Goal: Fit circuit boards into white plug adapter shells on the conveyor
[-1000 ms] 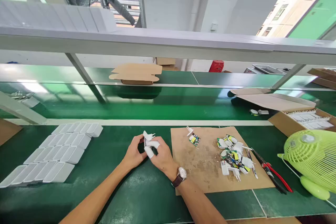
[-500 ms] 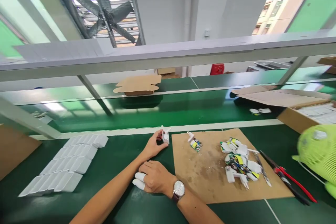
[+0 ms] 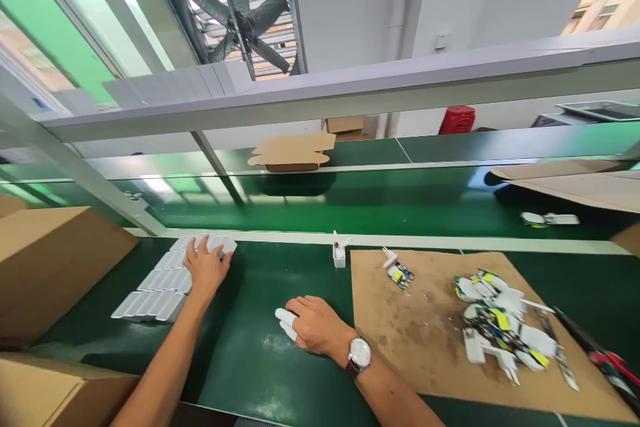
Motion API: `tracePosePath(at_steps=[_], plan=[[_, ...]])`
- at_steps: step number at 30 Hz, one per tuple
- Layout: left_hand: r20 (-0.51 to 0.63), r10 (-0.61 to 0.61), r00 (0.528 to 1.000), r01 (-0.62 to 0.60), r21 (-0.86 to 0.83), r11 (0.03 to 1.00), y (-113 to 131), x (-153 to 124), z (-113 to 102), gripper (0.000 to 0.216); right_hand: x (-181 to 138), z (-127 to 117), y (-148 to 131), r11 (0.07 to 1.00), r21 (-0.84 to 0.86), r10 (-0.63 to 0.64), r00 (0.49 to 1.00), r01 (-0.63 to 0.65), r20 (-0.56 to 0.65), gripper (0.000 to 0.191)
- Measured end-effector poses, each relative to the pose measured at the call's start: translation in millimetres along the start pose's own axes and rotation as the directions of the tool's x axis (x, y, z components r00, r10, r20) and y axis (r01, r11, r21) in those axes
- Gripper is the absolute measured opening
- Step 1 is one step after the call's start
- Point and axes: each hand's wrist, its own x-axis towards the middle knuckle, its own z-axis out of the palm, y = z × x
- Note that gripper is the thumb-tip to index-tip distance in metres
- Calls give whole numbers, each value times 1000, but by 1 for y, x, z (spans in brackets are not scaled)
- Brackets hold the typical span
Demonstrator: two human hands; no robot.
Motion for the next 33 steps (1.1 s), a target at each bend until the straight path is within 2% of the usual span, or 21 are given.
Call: tracePosePath(at_steps=[3,7,9,12,13,15,19,23,25,27,30,33], plan=[[18,56,998,-54,-114,992,6,-2,12,23,4,-12,2,997,50,62,997,-60,-55,30],[98,242,965,-182,-412,893,48,-15,22,23,5,-49,18,975,45,222,957,-218,-188,41],[152,325,933,-205,-516,831,72,-24,21,25,-4,-73,34,922,21,380,893,-387,-239,42],[268,440,857,-216,-588,779,99,-38,16,24,-38,-102,62,751,-38,624,728,-659,-284,47],[295,480,826,-222,-612,759,105,-42,15,23,-53,-109,70,687,-70,680,674,-723,-290,50],[310,553,773,-235,-671,703,112,-50,16,22,-84,-116,83,586,-148,755,603,-797,-258,54],[310,631,711,-201,-770,605,115,-64,22,17,-126,-120,89,495,-252,824,541,-832,-168,50],[344,618,707,-105,-813,573,109,-71,24,19,-118,-117,68,452,-261,850,501,-853,-164,50],[351,606,714,-76,-821,565,106,-73,22,20,-100,-110,47,469,-205,856,499,-859,-133,49],[346,596,725,-72,-822,564,104,-73,21,18,-81,-101,24,527,-119,843,536,-841,-53,49],[342,579,740,-72,-816,574,102,-74,18,18,-56,-97,0,645,-27,763,643,-764,66,49],[366,564,741,-52,-805,590,102,-75,16,43,-44,-103,0,763,-42,643,751,-645,151,51]])
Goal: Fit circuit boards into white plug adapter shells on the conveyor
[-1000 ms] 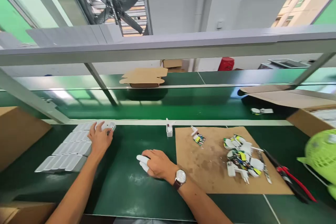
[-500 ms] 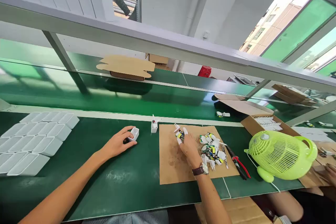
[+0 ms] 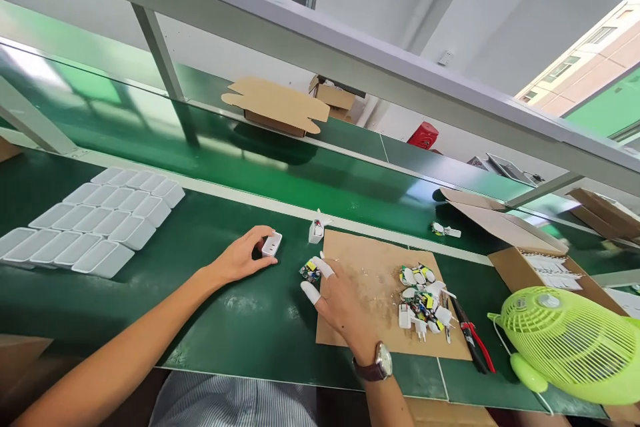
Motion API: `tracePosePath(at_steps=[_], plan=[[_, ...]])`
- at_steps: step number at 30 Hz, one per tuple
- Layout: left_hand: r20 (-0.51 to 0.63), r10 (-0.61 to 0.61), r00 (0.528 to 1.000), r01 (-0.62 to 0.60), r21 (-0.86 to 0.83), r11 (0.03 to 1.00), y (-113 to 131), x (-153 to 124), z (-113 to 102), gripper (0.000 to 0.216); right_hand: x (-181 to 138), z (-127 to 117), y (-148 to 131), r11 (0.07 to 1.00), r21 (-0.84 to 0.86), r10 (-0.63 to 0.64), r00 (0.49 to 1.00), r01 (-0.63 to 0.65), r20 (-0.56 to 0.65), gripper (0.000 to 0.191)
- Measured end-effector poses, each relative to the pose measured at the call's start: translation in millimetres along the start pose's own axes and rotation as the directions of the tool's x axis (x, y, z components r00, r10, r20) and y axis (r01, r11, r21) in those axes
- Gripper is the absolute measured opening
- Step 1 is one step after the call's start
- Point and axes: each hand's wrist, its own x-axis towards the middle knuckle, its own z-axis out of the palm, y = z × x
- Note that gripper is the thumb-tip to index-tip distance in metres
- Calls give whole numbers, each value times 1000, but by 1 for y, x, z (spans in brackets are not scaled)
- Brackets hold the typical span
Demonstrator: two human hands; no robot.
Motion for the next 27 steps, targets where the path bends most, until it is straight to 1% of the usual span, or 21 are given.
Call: tracePosePath(at_steps=[2,3,5,6,8,9,11,13,15,18,22,24,27], plan=[[8,-5,1000,5,-12,1000,1,-1,1,57,7,-4,7,993,-71,-83,991,90,106,61],[11,-3,1000,3,-20,1000,2,-1,1,61,11,-4,12,987,-108,-100,980,120,172,67],[14,3,1000,-2,-30,1000,3,-2,2,65,18,-2,19,977,-163,-91,957,140,277,73],[14,4,1000,-3,-32,999,4,-2,2,67,21,1,21,976,-178,-71,953,128,295,71],[10,11,1000,-10,-32,999,5,-2,2,69,25,7,22,979,-183,-34,961,87,273,63],[7,20,1000,-19,-32,999,6,-2,1,69,26,9,22,982,-175,-30,967,76,252,63],[-2,37,999,-37,-33,999,6,-2,1,70,26,11,23,985,-145,-56,972,91,229,70],[-12,38,999,-39,-31,999,5,-2,1,74,26,11,26,987,-94,-102,965,128,243,79],[-18,27,999,-27,-24,999,4,-2,2,79,27,10,30,990,-48,-115,960,131,255,81],[-7,10,1000,-11,-22,1000,4,-2,4,86,34,11,33,994,-39,-85,959,99,270,76],[18,2,1000,-1,-34,999,3,-3,5,89,44,11,28,985,-131,-68,944,116,322,65],[25,5,1000,-4,-33,999,2,-4,5,87,46,11,26,977,-168,-73,947,131,312,60],[33,-18,999,19,-22,1000,0,-5,5,85,44,13,24,977,-146,-111,953,157,282,60]])
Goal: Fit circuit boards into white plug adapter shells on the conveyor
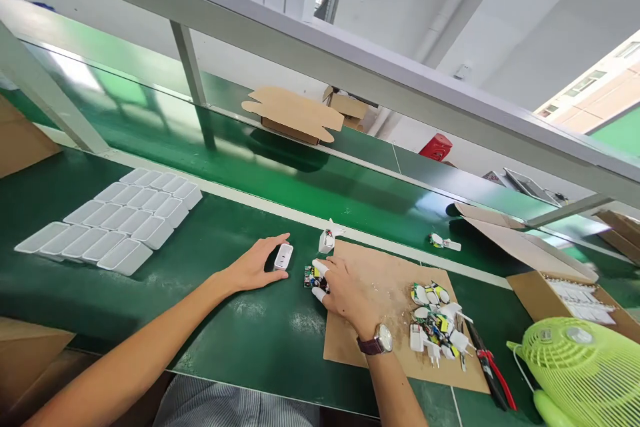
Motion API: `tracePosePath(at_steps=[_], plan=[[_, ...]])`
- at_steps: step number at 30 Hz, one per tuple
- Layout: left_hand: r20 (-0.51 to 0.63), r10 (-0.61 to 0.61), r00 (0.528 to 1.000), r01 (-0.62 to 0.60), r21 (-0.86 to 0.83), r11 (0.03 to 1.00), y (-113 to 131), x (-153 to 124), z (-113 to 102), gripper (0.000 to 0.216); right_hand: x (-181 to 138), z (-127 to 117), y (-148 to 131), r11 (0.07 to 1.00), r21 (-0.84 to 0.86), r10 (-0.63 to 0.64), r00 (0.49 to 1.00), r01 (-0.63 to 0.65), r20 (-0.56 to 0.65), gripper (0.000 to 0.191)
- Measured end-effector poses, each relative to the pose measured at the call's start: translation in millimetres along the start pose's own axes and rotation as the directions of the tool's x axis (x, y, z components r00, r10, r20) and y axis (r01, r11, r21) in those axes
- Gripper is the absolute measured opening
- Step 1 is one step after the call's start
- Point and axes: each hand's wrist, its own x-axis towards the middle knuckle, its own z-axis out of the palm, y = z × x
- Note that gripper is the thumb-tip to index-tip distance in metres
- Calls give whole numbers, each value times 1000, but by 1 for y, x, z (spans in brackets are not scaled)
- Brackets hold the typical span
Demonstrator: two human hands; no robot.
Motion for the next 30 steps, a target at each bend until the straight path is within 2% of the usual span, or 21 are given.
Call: tracePosePath(at_steps=[5,8,10,12,15,18,24,30], plan=[[28,-54,998,54,22,998,-2,0,2,84,-6,8,-1,1000,3,-11,996,11,-91,63],[8,-66,998,66,31,997,-4,0,4,84,-7,9,-1,1000,1,7,994,-7,-111,56],[-11,-72,997,72,34,997,-5,0,6,84,-5,8,-2,999,43,18,993,-13,-118,51],[-21,-79,997,80,31,996,-6,0,7,84,-1,6,-4,991,135,19,983,6,-182,53],[-31,-78,996,79,18,997,-6,0,9,83,10,2,-10,955,280,13,933,95,-358,57],[-64,-53,997,53,3,999,-6,1,10,80,23,2,-18,930,322,2,875,176,-484,59],[-174,101,980,-100,11,995,-6,4,10,78,30,17,-32,936,259,-40,803,238,-594,56],[-195,200,960,-183,102,978,-6,7,9,78,25,22,-37,954,135,-120,754,267,-645,64]])
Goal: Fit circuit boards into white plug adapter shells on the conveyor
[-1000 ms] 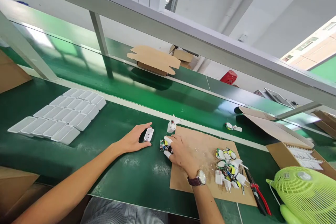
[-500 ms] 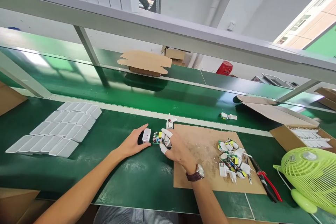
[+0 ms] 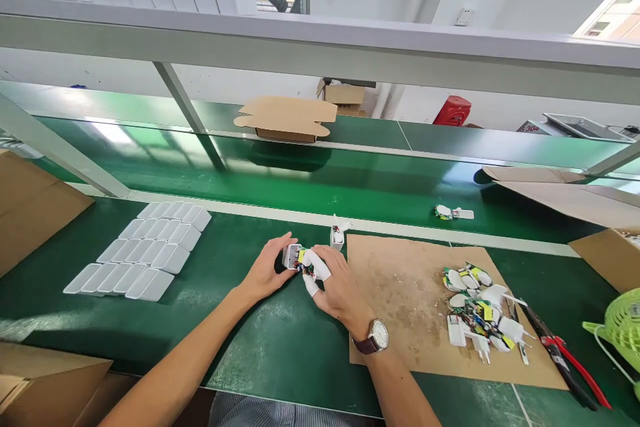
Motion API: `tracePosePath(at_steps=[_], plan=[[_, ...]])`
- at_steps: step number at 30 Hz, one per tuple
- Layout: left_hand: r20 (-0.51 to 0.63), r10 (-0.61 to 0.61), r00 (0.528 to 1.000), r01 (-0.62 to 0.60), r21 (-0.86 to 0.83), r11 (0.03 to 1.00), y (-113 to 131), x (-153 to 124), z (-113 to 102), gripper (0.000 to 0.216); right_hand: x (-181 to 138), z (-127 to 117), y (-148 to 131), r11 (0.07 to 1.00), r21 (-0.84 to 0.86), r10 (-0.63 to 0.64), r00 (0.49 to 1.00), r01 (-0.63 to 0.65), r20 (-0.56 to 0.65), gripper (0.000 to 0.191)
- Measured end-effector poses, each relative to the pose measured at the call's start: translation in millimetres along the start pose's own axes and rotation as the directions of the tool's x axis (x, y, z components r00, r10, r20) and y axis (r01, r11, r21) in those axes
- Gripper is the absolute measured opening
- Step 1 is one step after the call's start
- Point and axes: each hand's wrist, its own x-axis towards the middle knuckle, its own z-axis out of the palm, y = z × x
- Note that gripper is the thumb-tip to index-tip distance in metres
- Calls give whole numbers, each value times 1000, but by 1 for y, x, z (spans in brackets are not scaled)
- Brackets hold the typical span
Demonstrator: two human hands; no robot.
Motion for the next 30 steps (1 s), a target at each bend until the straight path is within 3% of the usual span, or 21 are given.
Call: tracePosePath(at_steps=[8,15,30], plan=[[-18,104,994,-104,19,994,2,0,1,76,0,2,0,1000,-15,-23,1000,23,10,68],[-2,95,995,-95,52,994,4,-1,1,76,0,2,-1,997,-60,-54,999,54,7,66],[-17,119,993,-118,39,992,5,0,4,77,0,-4,-2,999,-45,29,998,-26,62,68]])
